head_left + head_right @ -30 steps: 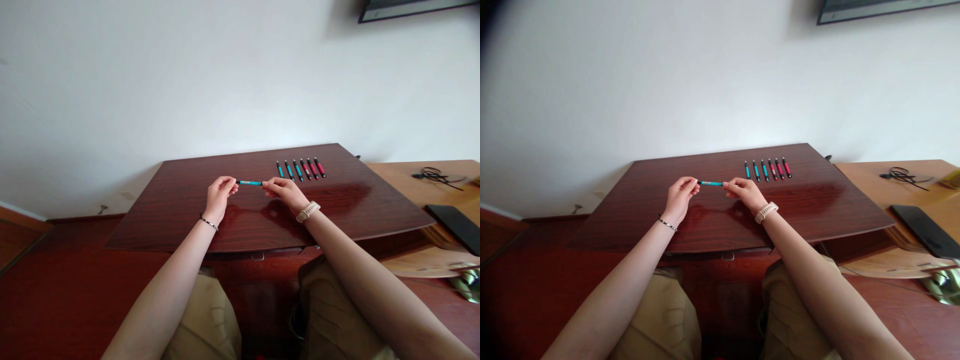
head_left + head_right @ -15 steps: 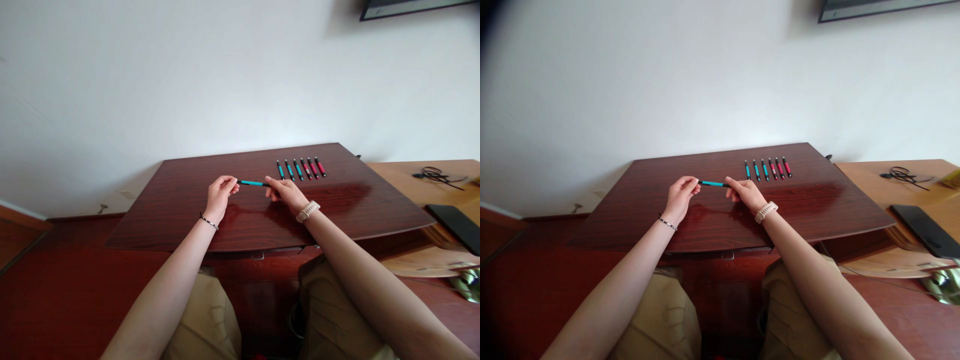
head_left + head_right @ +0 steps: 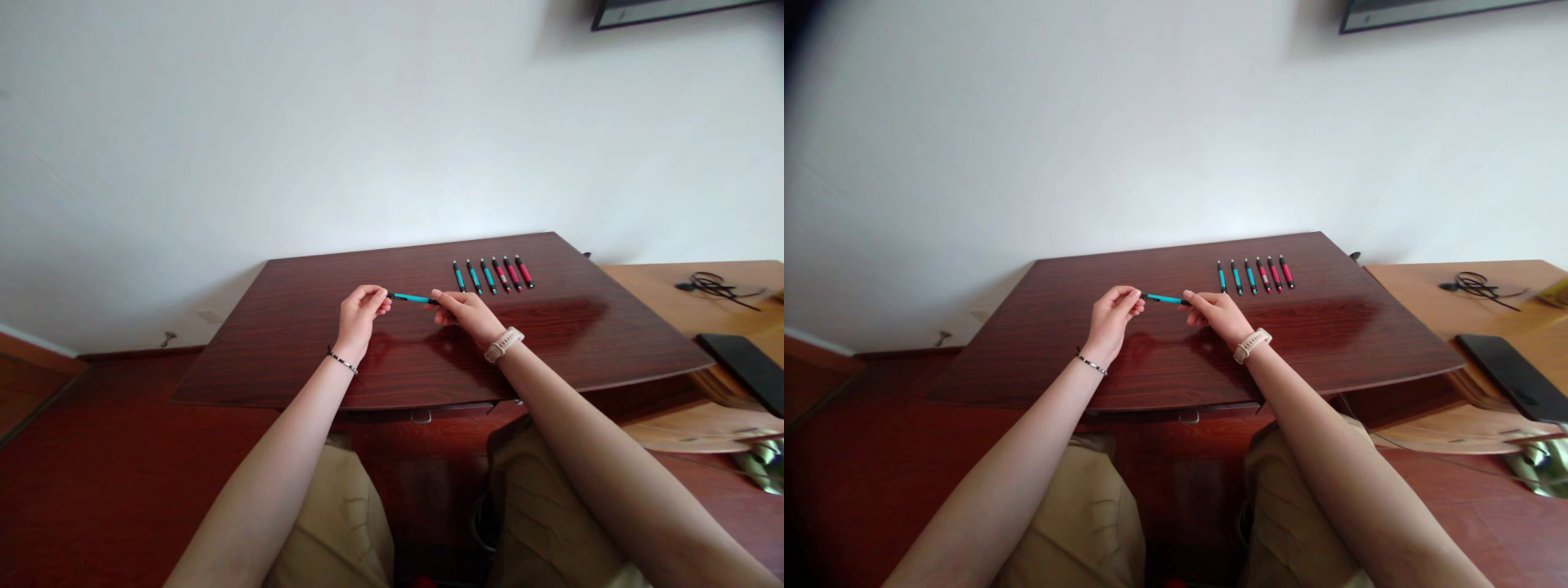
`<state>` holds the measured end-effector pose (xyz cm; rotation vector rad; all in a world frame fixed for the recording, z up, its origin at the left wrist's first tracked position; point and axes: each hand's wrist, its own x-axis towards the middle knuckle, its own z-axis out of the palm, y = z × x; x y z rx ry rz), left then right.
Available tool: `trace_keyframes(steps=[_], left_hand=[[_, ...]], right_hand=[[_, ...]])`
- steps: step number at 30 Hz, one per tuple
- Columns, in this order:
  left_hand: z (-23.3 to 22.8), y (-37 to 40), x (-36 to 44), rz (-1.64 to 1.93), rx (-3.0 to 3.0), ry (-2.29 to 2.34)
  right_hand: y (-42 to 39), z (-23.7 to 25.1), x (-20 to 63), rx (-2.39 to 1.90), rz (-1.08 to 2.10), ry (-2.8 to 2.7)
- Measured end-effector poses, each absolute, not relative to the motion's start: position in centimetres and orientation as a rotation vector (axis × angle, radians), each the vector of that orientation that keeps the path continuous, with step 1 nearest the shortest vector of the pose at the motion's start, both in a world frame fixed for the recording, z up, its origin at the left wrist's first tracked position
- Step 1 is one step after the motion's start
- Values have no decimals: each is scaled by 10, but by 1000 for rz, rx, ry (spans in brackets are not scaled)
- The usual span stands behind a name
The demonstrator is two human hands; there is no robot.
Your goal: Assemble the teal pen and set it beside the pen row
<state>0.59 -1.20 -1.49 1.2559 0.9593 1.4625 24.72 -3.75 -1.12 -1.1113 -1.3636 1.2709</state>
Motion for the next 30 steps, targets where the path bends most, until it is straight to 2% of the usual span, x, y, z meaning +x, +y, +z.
trace_keyframes(steps=[4, 30], left_hand=[[-15, -11, 6, 1475, 1249, 970], [-13, -12, 7, 1481, 1280, 976]], right_hand=[[-37, -12, 249, -1033, 1175, -1340], [-36, -13, 250, -1117, 1227, -1406]])
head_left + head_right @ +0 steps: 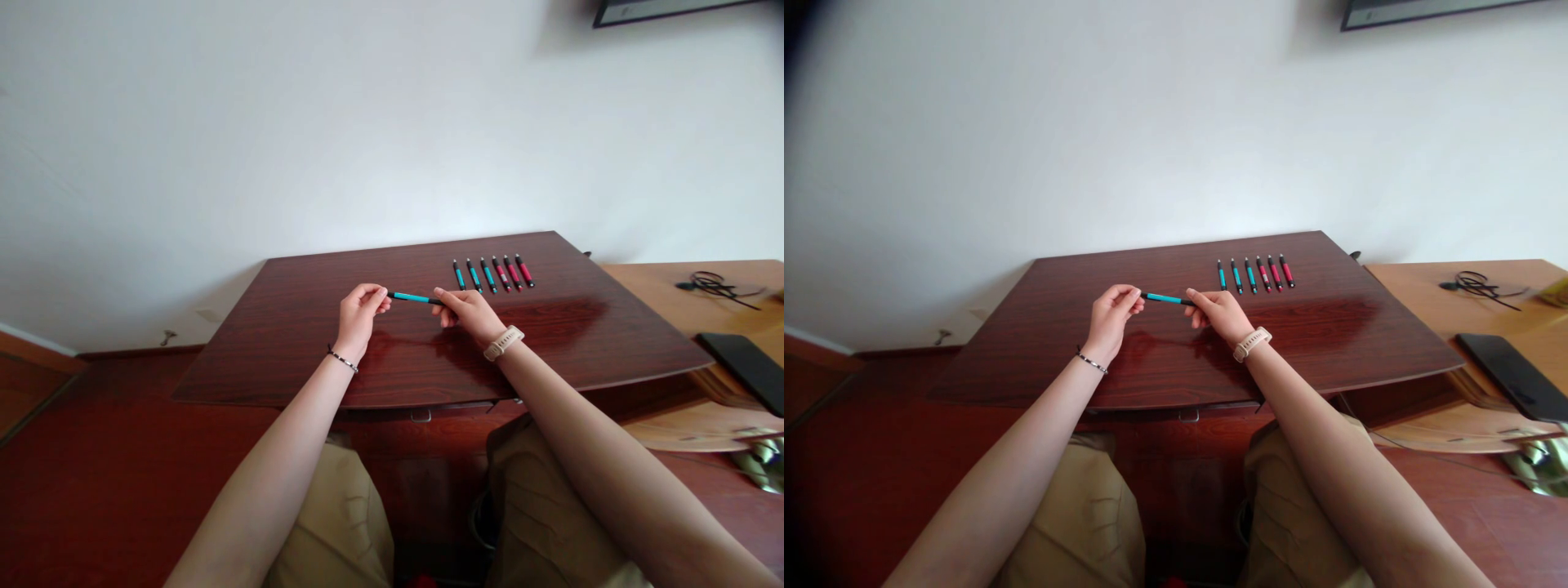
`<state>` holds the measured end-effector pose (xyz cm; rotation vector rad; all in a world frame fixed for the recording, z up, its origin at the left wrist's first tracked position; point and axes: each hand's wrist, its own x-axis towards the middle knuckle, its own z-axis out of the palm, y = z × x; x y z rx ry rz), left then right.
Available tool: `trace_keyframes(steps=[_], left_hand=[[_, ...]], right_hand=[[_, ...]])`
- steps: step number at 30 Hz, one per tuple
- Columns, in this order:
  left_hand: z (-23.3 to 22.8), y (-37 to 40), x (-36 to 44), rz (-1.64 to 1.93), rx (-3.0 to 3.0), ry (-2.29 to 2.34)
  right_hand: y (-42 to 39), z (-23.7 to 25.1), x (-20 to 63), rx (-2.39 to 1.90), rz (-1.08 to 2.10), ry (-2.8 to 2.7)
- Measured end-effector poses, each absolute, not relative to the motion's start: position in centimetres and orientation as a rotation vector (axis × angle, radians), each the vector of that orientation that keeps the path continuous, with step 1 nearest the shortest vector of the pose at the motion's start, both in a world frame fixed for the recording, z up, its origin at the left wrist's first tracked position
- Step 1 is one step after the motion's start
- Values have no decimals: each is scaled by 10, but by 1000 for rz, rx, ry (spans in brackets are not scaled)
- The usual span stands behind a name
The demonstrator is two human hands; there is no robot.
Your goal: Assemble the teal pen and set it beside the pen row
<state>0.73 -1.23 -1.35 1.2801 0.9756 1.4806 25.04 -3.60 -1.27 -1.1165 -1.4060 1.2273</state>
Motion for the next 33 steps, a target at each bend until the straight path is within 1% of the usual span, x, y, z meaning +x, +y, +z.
trace_keyframes(steps=[5, 10, 33], left_hand=[[-14, -12, 7, 1476, 1312, 974], [-15, -12, 7, 1477, 1317, 988], [-15, -12, 7, 1490, 1366, 1021]], right_hand=[[-35, -15, 250, -1121, 1252, -1324], [-35, -13, 250, -1078, 1150, -1313], [-37, -10, 253, -1102, 1207, -1329]])
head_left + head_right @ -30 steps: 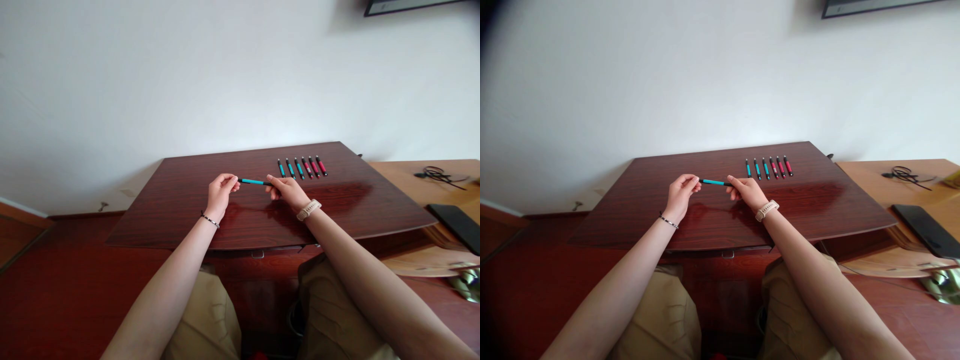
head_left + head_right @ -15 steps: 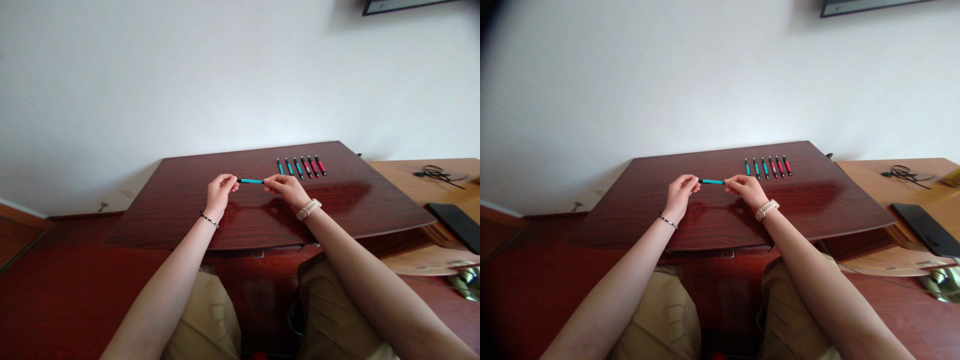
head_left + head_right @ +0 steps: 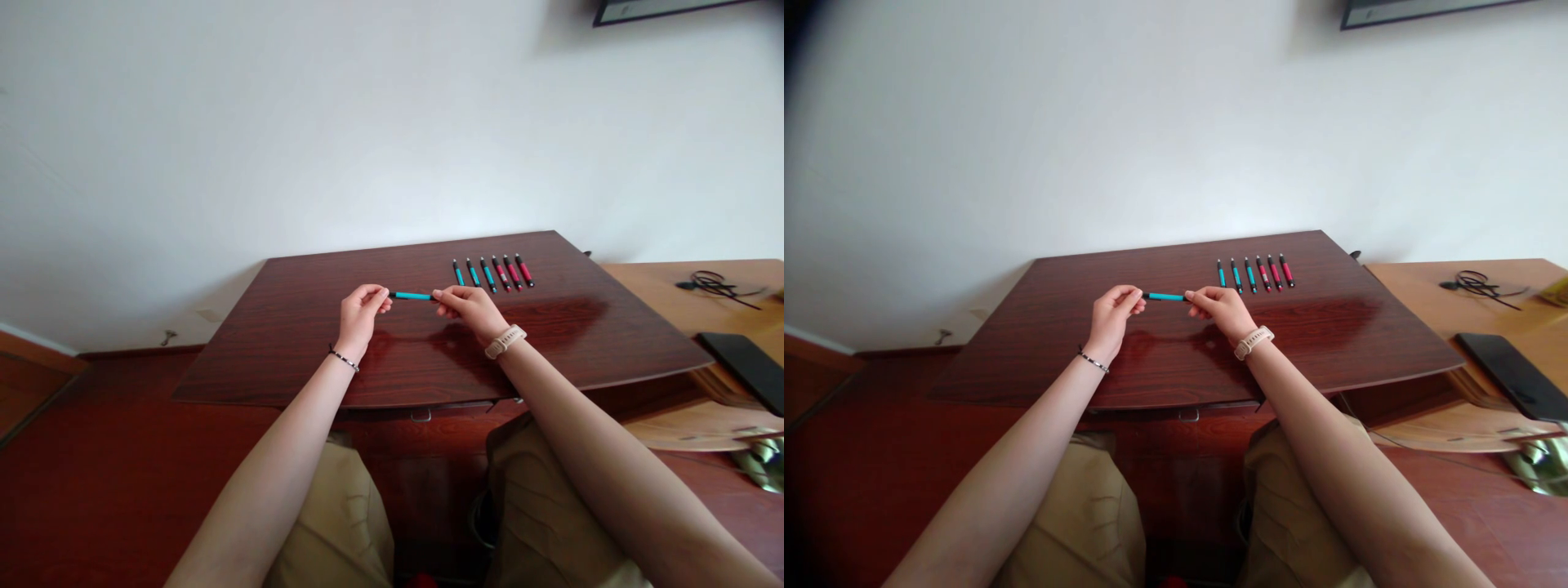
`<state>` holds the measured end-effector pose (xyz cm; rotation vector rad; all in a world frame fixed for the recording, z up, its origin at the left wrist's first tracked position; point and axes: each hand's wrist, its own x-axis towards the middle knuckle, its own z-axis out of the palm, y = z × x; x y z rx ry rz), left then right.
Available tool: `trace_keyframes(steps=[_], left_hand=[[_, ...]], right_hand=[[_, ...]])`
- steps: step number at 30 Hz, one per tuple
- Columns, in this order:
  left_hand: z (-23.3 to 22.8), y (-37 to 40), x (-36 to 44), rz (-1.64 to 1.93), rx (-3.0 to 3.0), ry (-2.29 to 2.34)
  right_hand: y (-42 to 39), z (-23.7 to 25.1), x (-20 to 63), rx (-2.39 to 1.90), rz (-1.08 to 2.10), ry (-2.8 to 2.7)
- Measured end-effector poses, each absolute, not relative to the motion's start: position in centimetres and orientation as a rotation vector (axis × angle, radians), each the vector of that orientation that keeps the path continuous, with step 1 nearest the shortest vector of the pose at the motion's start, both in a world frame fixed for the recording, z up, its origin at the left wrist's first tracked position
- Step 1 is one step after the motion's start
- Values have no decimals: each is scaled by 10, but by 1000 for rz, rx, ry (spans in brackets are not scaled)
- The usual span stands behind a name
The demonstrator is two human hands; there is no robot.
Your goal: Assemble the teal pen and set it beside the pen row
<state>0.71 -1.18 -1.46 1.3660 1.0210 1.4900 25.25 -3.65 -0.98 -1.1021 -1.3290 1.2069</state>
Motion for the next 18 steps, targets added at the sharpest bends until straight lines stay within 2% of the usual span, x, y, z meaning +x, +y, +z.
trace_keyframes(steps=[18], left_hand=[[-17, -10, 7, 1486, 1351, 1027]], right_hand=[[-35, -12, 254, -1138, 1170, -1391]])
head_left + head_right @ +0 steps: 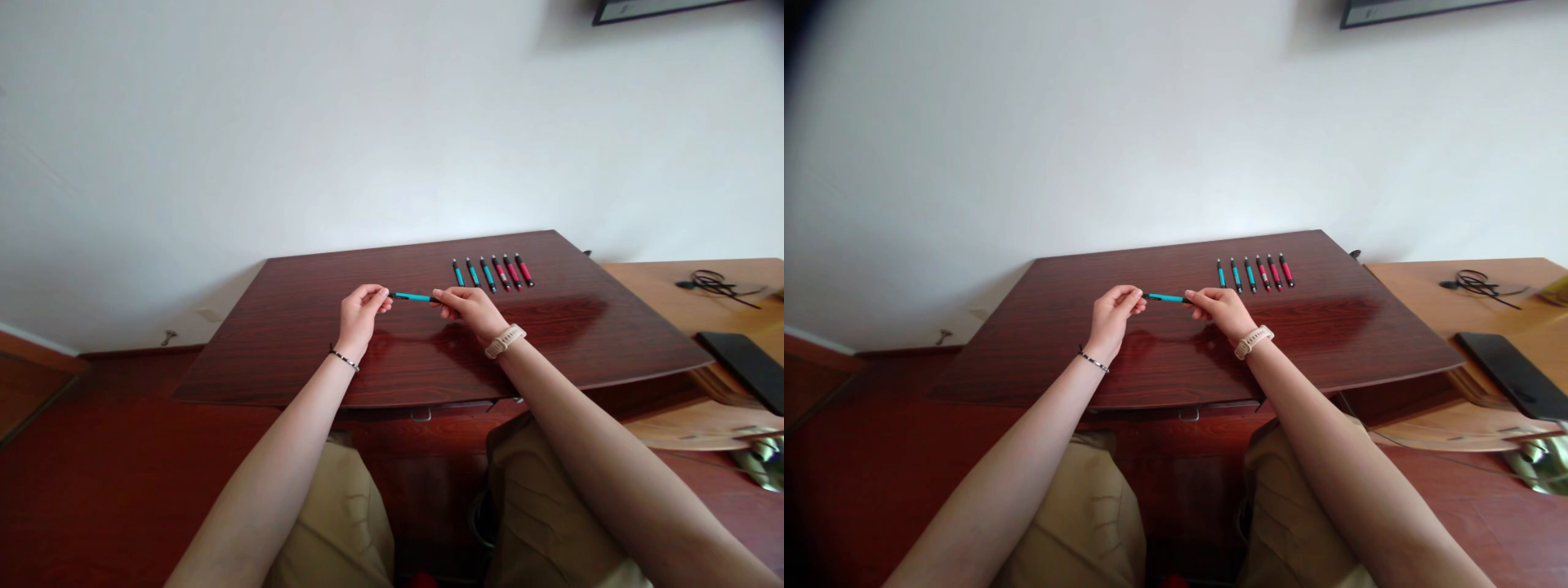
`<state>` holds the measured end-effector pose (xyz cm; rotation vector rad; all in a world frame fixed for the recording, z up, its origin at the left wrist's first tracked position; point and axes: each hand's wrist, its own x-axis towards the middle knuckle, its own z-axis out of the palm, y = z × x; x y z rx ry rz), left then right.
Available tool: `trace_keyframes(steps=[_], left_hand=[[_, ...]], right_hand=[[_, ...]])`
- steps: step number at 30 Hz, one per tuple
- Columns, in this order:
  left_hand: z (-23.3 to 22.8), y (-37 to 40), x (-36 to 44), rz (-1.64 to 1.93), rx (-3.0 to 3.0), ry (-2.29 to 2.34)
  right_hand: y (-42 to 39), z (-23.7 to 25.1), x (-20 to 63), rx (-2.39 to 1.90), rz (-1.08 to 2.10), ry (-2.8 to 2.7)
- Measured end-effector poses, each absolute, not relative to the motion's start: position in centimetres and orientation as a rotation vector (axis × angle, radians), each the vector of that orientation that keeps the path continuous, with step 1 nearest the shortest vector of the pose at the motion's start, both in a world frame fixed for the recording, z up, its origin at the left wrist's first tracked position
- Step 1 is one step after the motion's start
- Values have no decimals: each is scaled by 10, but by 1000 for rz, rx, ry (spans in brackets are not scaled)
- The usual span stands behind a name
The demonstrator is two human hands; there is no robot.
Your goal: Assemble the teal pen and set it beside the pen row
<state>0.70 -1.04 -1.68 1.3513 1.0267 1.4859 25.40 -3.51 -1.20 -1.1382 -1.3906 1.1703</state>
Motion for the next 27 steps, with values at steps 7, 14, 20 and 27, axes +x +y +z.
trace_keyframes(steps=[7, 14, 20, 27], left_hand=[[-17, -9, 8, 1485, 1309, 1019], [-17, -10, 8, 1480, 1318, 1026], [-17, -10, 9, 1487, 1308, 1016], [-18, -9, 9, 1487, 1313, 1012]], right_hand=[[-35, -11, 254, -1138, 1195, -1390], [-34, -11, 254, -1128, 1184, -1363], [-35, -10, 254, -1130, 1177, -1373], [-36, -10, 255, -1150, 1188, -1375]])
